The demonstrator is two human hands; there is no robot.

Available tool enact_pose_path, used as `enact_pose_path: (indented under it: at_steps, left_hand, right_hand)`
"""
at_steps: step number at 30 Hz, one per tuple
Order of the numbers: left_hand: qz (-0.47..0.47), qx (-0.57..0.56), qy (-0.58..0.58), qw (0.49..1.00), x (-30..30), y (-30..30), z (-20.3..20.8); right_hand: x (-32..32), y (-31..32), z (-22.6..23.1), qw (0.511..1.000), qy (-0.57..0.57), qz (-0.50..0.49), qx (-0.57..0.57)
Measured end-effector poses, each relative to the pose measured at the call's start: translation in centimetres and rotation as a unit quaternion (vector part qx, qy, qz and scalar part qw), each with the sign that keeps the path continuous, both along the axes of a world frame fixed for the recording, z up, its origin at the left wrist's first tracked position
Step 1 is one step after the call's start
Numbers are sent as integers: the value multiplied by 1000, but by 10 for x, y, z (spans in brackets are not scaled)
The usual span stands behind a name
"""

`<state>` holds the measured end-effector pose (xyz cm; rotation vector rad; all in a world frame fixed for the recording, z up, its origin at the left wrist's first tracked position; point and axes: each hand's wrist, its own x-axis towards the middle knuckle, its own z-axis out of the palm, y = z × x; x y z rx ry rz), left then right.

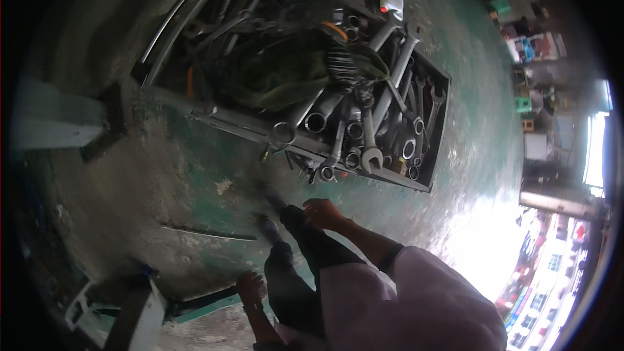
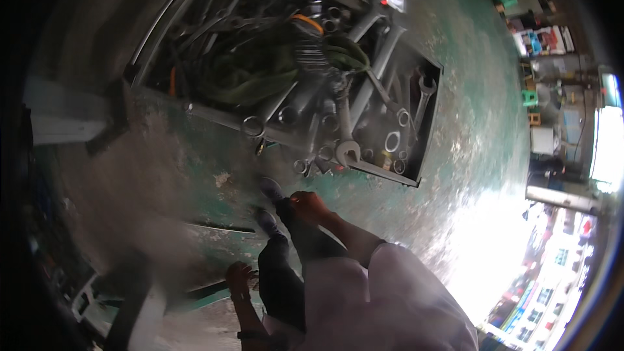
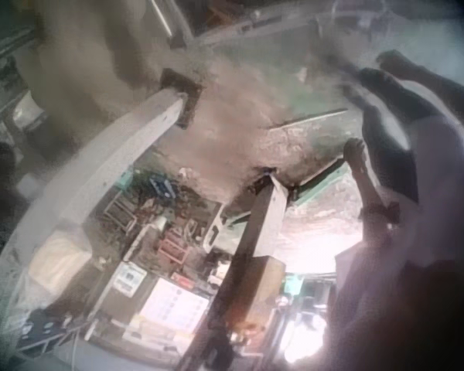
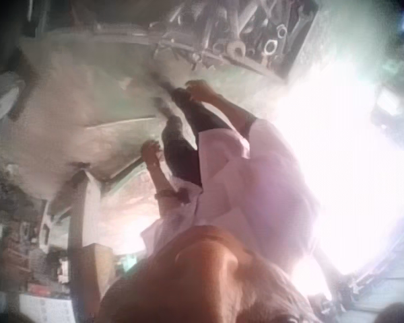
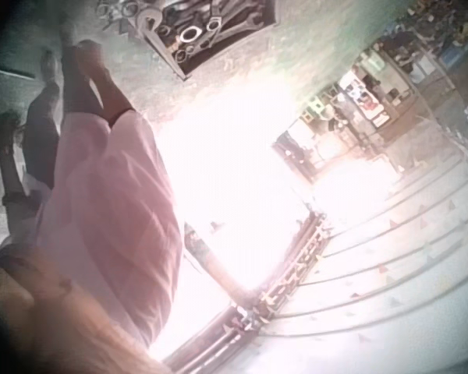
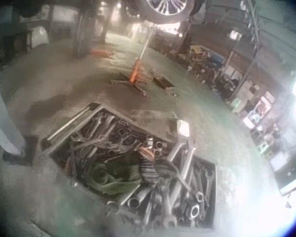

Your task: The person walks to a tool cart, selects a socket and a ratchet, and assembles them. He then walks to a disassembled engine block and uses the ratchet to tighten a bolt on the engine.

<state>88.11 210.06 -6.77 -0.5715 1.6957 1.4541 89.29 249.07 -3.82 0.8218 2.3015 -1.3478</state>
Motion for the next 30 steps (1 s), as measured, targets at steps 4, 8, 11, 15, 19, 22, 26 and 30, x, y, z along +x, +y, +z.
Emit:
enact_pose_path:
  at_steps: [4, 8, 11, 15, 19, 22, 26, 30]
  left_hand:
    - [-142, -18, 16, 990, -44, 52, -1]
    - [-100, 73, -49, 991, -75, 89, 40]
    - [-32, -19, -98, 994, -95, 114, 62]
    - [-38, -41, -96, 994, -109, 108, 55]
    - [-198, 48, -77, 976, -111, 76, 24]
    - [104, 93, -174, 975, -90, 63, 23]
    - [22, 27, -73, 997, -85, 69, 32]
    - [42, 7, -103, 994, -92, 57, 33]
  right_hand:
    - [13, 19, 4, 995, 45, -84, 26]
    - [25, 29, 0, 986, 14, -168, 12]
    - [34, 32, -7, 980, -20, -196, -8]
    - [50, 30, -26, 987, -35, -153, 22]
    - [67, 24, -56, 993, -67, -23, 90]
    - [74, 17, -66, 995, -23, -80, 50]
    - [61, 11, -57, 992, -21, -12, 126]
    - [30, 3, -44, 989, -4, 9, 145]
